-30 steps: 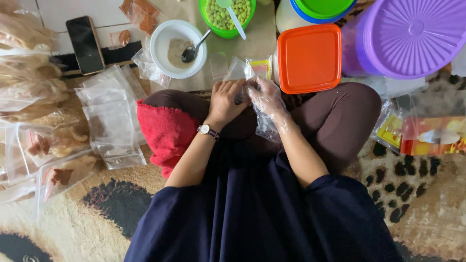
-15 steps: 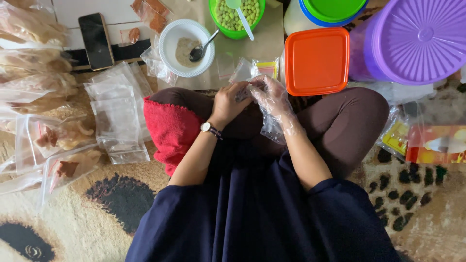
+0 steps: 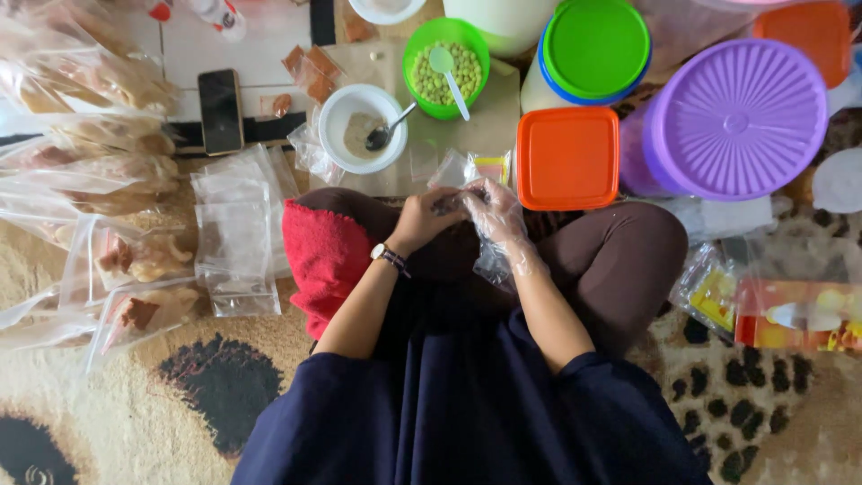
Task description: Packaging small snacks and peas into plastic zip-lock bags by hand and using a spoon.
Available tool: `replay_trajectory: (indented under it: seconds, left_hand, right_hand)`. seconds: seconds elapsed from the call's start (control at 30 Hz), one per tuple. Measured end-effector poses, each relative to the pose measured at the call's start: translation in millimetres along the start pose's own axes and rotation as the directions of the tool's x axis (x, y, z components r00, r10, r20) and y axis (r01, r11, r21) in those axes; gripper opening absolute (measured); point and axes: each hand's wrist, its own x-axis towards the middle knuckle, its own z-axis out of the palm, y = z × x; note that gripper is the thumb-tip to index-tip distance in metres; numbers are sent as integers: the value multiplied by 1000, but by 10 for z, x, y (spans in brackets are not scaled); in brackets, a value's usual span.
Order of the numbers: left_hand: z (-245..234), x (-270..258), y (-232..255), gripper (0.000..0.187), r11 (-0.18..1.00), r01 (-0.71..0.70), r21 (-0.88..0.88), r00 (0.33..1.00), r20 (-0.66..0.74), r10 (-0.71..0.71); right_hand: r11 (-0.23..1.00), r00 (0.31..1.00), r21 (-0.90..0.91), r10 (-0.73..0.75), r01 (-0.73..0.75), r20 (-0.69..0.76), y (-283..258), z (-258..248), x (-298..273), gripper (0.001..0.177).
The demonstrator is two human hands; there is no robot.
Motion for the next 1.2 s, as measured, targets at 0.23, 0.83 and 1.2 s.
replay_trajectory:
  seconds: [0.23,0.83,1.2]
  left_hand:
    - [-8,10,-31,46,990,95,-101,995,53,-90]
    - [-70,-73,65,50,971,136,-195,983,150,-107]
    - [-58,-182,149,29,972,56,-230,992,120,-29]
  right_hand:
    - [989,995,108,-102,103,-15,102,19,-20,14]
    - [977,974,31,-215,213,69,29,-71,-275,18]
    - [968,973,-101,-229,228,-1,6,-117,-396,17]
